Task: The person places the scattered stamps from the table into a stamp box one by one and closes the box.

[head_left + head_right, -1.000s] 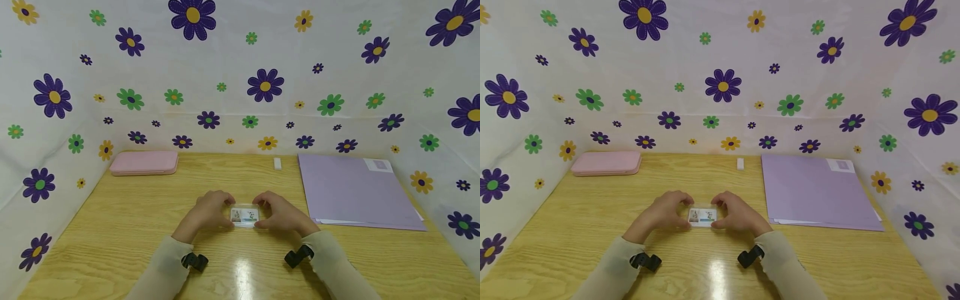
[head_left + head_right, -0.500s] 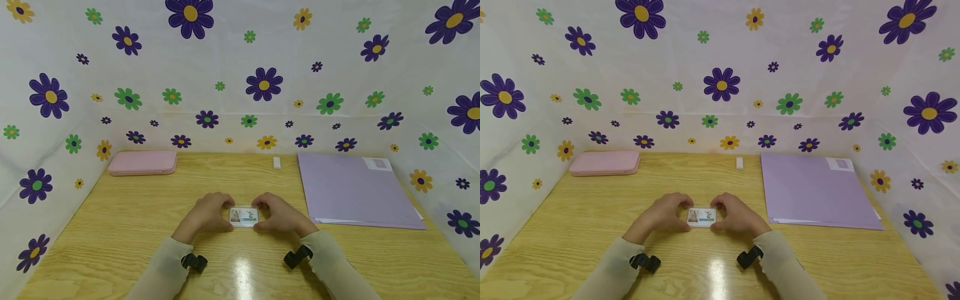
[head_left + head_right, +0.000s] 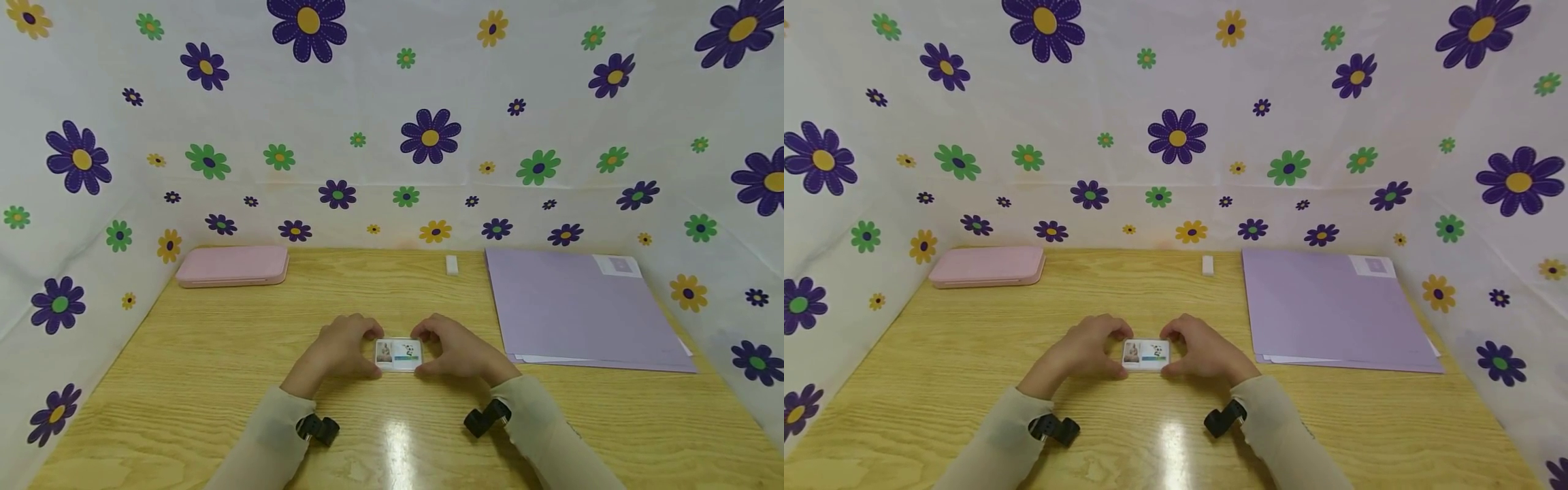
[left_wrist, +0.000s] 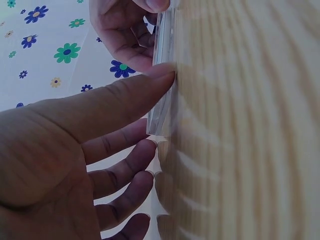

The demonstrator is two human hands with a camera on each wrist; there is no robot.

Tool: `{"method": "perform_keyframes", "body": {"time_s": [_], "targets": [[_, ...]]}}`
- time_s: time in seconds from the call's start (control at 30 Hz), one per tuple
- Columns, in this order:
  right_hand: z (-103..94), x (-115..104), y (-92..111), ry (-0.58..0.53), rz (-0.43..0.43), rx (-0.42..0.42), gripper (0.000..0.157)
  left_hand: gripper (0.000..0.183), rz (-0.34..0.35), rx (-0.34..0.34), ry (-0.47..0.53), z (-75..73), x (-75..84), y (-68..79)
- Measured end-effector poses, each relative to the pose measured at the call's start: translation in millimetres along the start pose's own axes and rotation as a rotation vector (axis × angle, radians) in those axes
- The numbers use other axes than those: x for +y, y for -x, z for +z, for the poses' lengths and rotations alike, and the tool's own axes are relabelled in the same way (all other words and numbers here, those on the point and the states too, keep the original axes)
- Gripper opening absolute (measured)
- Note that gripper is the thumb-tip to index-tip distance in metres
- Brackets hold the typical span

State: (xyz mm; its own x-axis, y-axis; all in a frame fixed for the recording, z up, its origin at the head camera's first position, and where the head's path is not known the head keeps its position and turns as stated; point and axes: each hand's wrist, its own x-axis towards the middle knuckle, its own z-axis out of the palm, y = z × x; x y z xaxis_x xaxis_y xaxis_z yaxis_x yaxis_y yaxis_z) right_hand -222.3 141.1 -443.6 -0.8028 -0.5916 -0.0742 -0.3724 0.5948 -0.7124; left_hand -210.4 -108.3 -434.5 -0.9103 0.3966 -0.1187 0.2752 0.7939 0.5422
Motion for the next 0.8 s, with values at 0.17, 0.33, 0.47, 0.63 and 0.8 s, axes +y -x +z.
{"method": "perform_keyframes", "body": {"time_s": [0.17, 0.33, 0.47, 0.63, 0.8], "targets": [[0.1, 1, -1, -0.002, 0.003, -0.002, 0.050, 0.055, 0.005, 0.001, 0.008, -0.5, -0.9, 0.2], [2.1, 1, -1, 0.019, 0.017, 0.002, 0.049, 0.049, 0.000, 0.003, -0.017, -0.7, -0.2, 0.4], [3.3, -1, -1, 0.043, 0.023, 0.007, 0.048, 0.046, -0.015, 0.013, -0.084, -1.8, 5.1, 1.1], [2.5, -4, -1, 0.053, 0.060, 0.009, 0.049, 0.044, -0.022, 0.009, -0.143, -3.7, 12.1, 0.4], [1.3, -1, -1, 0.036, 0.077, -0.011, 0.053, 0.048, -0.027, -0.017, -0.085, -3.6, 10.0, 0.6]]}}
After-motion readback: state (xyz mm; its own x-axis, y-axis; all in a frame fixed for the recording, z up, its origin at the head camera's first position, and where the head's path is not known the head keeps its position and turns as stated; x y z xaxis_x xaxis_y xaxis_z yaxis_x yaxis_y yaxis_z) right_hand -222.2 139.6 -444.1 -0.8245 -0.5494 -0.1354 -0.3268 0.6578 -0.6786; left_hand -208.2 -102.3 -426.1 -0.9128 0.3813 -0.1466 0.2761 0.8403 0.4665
